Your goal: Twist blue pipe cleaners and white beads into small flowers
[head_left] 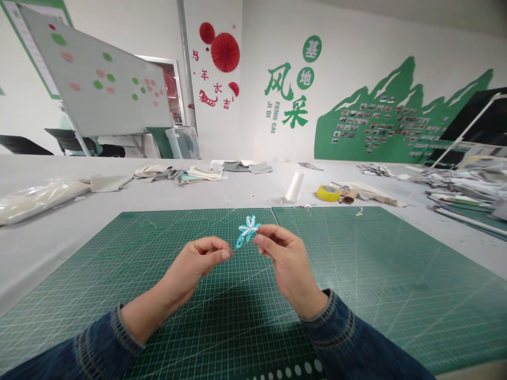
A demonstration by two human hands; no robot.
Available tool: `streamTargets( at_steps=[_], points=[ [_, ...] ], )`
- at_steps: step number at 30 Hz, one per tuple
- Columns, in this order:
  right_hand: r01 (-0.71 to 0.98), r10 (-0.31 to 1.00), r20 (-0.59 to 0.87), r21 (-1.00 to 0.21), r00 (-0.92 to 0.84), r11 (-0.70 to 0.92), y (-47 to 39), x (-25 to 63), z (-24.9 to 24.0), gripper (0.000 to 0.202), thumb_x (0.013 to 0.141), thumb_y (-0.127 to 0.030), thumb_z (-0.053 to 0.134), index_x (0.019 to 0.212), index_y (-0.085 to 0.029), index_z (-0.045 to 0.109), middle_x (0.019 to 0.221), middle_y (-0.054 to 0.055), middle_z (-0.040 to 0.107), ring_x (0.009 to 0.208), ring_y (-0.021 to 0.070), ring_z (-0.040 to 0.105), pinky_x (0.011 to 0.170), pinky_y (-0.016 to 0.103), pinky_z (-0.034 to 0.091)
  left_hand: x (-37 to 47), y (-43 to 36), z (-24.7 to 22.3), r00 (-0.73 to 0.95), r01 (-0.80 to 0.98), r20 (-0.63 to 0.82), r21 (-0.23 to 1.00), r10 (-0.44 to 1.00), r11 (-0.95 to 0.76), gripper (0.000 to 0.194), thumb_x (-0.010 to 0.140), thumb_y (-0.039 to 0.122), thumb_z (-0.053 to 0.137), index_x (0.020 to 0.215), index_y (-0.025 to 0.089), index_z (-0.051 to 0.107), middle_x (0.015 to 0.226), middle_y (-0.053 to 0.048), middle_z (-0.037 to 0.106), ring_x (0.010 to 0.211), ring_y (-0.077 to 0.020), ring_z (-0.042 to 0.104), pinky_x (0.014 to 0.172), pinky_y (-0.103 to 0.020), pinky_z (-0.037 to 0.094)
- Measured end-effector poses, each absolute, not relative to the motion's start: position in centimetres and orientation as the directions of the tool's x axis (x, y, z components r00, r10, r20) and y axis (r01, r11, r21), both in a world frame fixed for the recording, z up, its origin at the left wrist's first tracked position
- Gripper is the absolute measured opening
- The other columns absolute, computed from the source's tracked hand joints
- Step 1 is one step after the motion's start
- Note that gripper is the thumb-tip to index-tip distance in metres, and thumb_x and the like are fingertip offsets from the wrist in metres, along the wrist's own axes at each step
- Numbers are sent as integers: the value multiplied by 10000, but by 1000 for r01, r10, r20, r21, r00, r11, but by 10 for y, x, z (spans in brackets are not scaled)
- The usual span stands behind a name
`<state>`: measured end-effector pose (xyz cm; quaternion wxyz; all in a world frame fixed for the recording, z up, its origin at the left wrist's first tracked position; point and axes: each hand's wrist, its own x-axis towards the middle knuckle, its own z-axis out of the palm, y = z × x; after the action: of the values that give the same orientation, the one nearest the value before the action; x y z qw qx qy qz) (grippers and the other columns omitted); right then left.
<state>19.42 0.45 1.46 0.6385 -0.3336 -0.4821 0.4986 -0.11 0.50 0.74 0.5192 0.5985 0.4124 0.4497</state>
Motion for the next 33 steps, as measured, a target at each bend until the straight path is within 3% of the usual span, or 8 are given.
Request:
streamTargets(
  at_steps=[5,9,16,25,29,33],
  points=[
    [-136,949,303,-940,90,313,3,195,15,77,758,-207,728,831,-214,752,692,-11,621,598,120,500,572,277,420,0,0,10,188,197,321,914,928,-356,136,795,318,707,761,187,714,623,1,611,534,-105,452,481,-224,352],
    [135,912,391,-917,126,375,0,197,18,84,786,-164,684,815,-213,746,698,-11,612,609,129,519,581,286,420,0,-7,13,192,413,453,767,871,-490,122,827,314,693,796,208,744,557,25,603,473,-92,410,459,-221,354],
    [459,757,650,-693,64,556,-4,195,16,158,860,-104,613,839,-212,726,740,2,596,666,141,554,600,283,429,-4,-16,18,315,574,704,394,637,-718,97,896,201,625,894,213,721,784,-4,722,654,-118,605,590,-228,459],
    [651,637,766,-438,-92,620,-7,194,7,196,948,-132,503,973,-183,691,823,55,618,761,175,573,730,335,479,-4,-27,19,518,682,744,-61,422,-729,114,927,164,576,987,177,671,626,16,589,580,-127,496,572,-271,397],
    [623,649,759,-478,-61,618,-6,194,9,189,937,-125,512,943,-193,688,818,45,613,739,168,569,704,326,476,-4,-26,18,508,692,746,-56,431,-720,115,930,168,572,987,179,672,641,12,598,593,-131,505,585,-273,405],
    [520,737,675,-641,30,565,-3,195,12,166,879,-100,584,853,-214,703,772,10,605,689,150,563,622,292,449,-6,-19,14,433,701,736,87,520,-707,113,933,205,576,952,192,687,662,7,624,622,-135,551,601,-265,432]
  ],
)
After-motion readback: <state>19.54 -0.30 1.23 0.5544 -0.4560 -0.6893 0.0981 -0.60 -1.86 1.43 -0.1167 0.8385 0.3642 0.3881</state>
